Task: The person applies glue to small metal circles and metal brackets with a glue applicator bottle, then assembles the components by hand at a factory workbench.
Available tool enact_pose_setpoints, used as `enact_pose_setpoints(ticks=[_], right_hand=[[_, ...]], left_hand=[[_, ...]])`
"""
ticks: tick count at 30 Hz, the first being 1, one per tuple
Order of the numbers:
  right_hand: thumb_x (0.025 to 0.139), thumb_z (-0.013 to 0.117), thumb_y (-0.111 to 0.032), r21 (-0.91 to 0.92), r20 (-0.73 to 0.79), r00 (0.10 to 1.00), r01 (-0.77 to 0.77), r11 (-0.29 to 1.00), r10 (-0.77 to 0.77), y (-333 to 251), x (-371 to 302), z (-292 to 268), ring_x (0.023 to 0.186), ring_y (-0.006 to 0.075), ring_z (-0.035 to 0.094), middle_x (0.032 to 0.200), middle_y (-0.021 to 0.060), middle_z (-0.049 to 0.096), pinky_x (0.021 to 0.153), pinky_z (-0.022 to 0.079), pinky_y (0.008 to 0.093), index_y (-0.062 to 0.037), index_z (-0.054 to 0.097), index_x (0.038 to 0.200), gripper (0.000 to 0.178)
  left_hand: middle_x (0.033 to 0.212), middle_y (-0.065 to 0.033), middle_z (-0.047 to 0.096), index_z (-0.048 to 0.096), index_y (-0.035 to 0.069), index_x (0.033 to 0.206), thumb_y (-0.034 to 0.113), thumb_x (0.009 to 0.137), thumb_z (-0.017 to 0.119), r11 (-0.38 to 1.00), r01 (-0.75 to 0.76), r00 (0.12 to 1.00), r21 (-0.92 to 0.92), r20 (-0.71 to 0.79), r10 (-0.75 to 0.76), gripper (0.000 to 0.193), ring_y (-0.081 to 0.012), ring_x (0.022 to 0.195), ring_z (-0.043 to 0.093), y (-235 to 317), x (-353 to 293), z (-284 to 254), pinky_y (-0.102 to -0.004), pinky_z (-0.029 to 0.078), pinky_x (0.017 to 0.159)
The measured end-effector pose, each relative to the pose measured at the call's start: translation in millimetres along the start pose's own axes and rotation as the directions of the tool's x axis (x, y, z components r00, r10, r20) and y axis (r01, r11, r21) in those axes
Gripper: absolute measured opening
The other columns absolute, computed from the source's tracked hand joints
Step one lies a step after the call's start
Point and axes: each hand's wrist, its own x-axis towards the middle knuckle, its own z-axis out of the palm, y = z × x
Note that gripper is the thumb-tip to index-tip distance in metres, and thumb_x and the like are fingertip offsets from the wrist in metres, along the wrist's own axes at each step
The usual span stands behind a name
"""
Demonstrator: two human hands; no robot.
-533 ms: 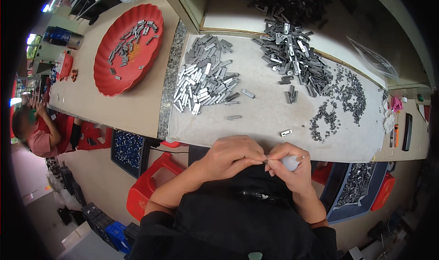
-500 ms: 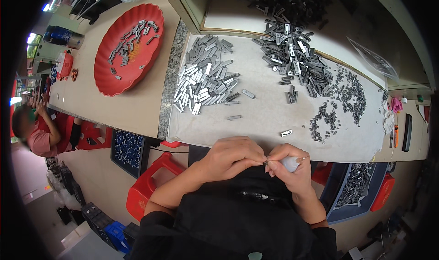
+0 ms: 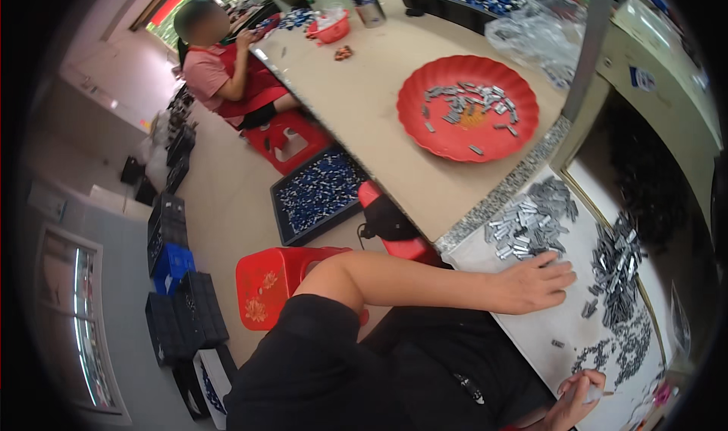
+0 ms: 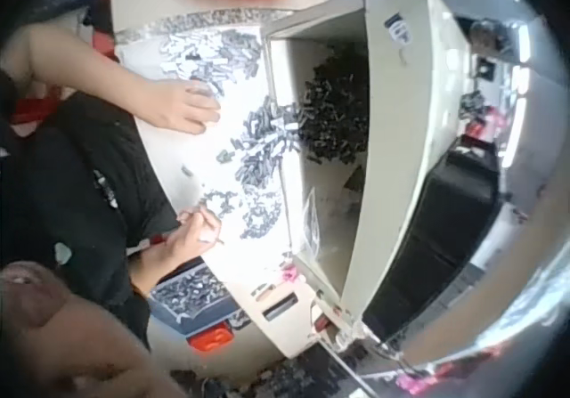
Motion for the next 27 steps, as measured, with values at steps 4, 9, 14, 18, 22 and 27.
enact_pose_setpoints(ticks=[4, 9, 14, 18, 22, 27], right_hand=[[0.072, 0.050, 0.001, -0.090, -0.074, 0.997, 0.003, 0.996, -0.010, -11, 2, 3, 0.051, 0.0148, 0.048, 0.063, 0.0102, 0.053, 0.049, 0.041, 0.0237, 0.0019, 0.052, 0.073, 0.002], [0.077, 0.055, -0.007, 0.120, 0.026, 1.000, -0.004, 0.993, 0.001, 4, 3, -1, 0.051, 0.0123, 0.042, 0.070, 0.0089, 0.045, 0.045, 0.036, 0.0227, 0.0001, 0.046, 0.085, 0.014], [0.073, 0.056, -0.011, 0.116, -0.059, 0.996, 0.069, 0.991, -0.063, -4, 1, 4, 0.055, 0.0138, 0.044, 0.074, 0.0098, 0.045, 0.046, 0.037, 0.0231, -0.0006, 0.041, 0.099, 0.032], [0.065, 0.053, -0.014, 0.102, -0.051, 0.997, 0.068, 0.992, -0.063, -2, 2, -1, 0.057, 0.0155, 0.045, 0.094, 0.0149, 0.040, 0.045, 0.037, 0.0233, -0.0026, 0.034, 0.104, 0.045], [0.067, 0.050, -0.011, 0.066, -0.009, 0.998, 0.066, 0.996, -0.066, 0, -2, -7, 0.061, 0.0169, 0.049, 0.098, 0.0161, 0.040, 0.047, 0.039, 0.0240, -0.0028, 0.034, 0.101, 0.038], [0.078, 0.051, -0.009, -0.023, 0.022, 0.999, 0.049, 0.999, -0.048, -3, -9, -3, 0.080, 0.0207, 0.053, 0.102, 0.0154, 0.040, 0.060, 0.049, 0.0280, 0.0029, 0.043, 0.107, 0.032]], left_hand=[[0.115, -0.0161, 0.048, 0.057, 0.001, 0.088, 0.013, 0.066, 0.052, 0.996, -0.057, 0.995, -0.065, 0.072, 0.062, 0.025, -0.0328, 0.120, 0.035, -12, 9, 6, -0.0579, 0.019, 0.098], [0.106, -0.0150, 0.053, 0.058, -0.001, 0.091, 0.010, 0.068, 0.052, 0.929, 0.212, 0.971, 0.304, 0.041, -0.235, 0.026, -0.0310, 0.112, 0.043, -45, 2, 21, -0.0638, 0.019, 0.092], [0.098, -0.0060, 0.053, 0.059, 0.011, 0.089, 0.009, 0.066, 0.063, 0.949, 0.307, 0.950, 0.071, 0.041, -0.310, 0.024, -0.0248, 0.098, 0.048, -18, 33, -17, -0.0464, 0.029, 0.089], [0.094, -0.0048, 0.051, 0.058, 0.010, 0.085, 0.010, 0.066, 0.066, 0.866, 0.400, 0.894, -0.299, 0.334, -0.298, 0.021, -0.0228, 0.089, 0.048, 20, 32, -14, -0.0365, 0.033, 0.078], [0.085, -0.0048, 0.052, 0.055, 0.008, 0.081, 0.011, 0.066, 0.066, 0.837, 0.428, 0.860, -0.342, 0.439, -0.260, 0.018, -0.0228, 0.079, 0.049, 42, 38, -8, -0.0326, 0.034, 0.069], [0.076, -0.0079, 0.056, 0.055, 0.005, 0.083, 0.007, 0.071, 0.064, 0.683, 0.570, 0.799, -0.457, 0.503, -0.330, 0.015, -0.0197, 0.069, 0.054, 45, 30, -9, -0.0304, 0.042, 0.064]])
